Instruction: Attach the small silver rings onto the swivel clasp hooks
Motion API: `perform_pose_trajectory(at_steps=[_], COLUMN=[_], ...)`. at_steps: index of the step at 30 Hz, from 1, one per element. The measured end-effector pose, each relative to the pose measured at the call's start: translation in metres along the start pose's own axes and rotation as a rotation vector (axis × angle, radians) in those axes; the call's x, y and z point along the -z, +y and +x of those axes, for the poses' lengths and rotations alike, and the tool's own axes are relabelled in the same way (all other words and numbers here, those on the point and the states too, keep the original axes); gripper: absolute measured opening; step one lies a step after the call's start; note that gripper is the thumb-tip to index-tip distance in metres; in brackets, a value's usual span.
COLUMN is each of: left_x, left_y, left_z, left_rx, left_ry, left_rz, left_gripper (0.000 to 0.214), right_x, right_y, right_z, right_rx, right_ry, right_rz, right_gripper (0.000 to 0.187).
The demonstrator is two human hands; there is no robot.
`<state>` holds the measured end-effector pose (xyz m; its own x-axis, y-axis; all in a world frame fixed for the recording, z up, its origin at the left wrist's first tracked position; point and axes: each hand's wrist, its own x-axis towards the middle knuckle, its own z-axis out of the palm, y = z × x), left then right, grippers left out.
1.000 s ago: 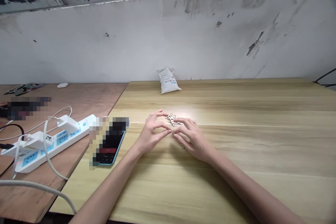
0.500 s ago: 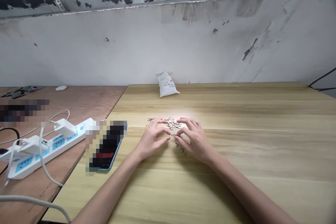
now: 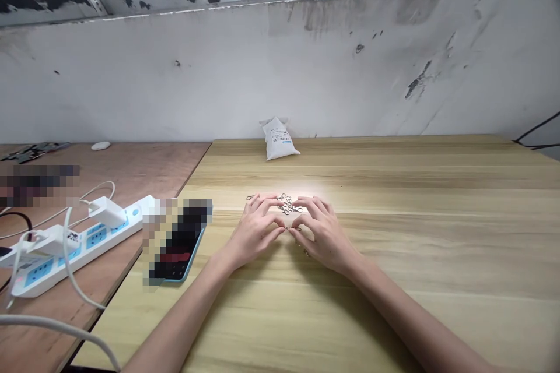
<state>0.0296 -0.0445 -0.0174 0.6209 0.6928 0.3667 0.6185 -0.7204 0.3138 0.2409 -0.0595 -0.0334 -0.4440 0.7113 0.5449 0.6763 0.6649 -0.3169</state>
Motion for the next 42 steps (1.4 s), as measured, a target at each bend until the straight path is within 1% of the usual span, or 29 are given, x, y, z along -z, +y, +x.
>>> perform_pose_trajectory(at_steps=[4,6,10,15,20,22,24,27,30,33,37,39,42], left_x=[0.002,0.003,0.003,0.001,0.003,0.005,0.007,0.008,0.007,0.007,0.007,0.007,0.006], left_y=[-0.001,-0.001,-0.003,-0.002,0.000,0.001,0.002,0.002,0.003,0.004,0.004,0.004,0.001], left_z=[0.000,-0.001,-0.002,-0.002,-0.001,-0.001,-0.001,-0.001,0.000,0.000,0.000,-0.001,-0.002], left_rx=[-0.020,-0.025,0.007,0.002,0.013,0.018,0.011,-0.032,-0.055,-0.062,-0.040,-0.007,0.024], left_ry=[-0.023,-0.022,-0.045,-0.030,-0.100,-0.100,-0.073,-0.018,0.010,0.017,0.017,-0.007,-0.044], left_rz=[-0.008,-0.020,-0.017,0.017,-0.047,-0.081,-0.096,-0.076,-0.061,-0.063,-0.060,-0.058,-0.066], left_gripper=[0.014,0.013,0.009,0.014,0.007,0.005,0.005,0.007,0.008,0.008,0.008,0.007,0.006], right_x=[0.006,0.005,0.001,-0.004,-0.004,-0.003,0.000,0.004,0.007,0.008,0.009,0.008,0.007], right_y=[0.005,0.005,0.001,-0.004,-0.005,-0.005,-0.003,0.005,0.013,0.017,0.014,0.010,0.007], right_z=[0.001,0.000,0.000,0.000,0.000,0.000,0.001,0.001,0.002,0.002,0.003,0.003,0.004], right_rx=[-0.036,-0.033,0.008,0.067,0.109,0.099,0.081,0.057,0.025,-0.014,-0.082,-0.077,-0.033], right_ry=[-0.048,-0.047,-0.024,-0.011,0.010,0.001,-0.022,-0.088,-0.136,-0.143,-0.141,-0.123,-0.099], right_rz=[0.044,0.042,-0.017,-0.062,-0.046,-0.015,0.036,0.139,0.204,0.240,0.320,0.312,0.227], right_gripper=[0.010,0.010,0.012,0.011,0.011,0.010,0.011,0.013,0.012,0.014,0.016,0.014,0.013])
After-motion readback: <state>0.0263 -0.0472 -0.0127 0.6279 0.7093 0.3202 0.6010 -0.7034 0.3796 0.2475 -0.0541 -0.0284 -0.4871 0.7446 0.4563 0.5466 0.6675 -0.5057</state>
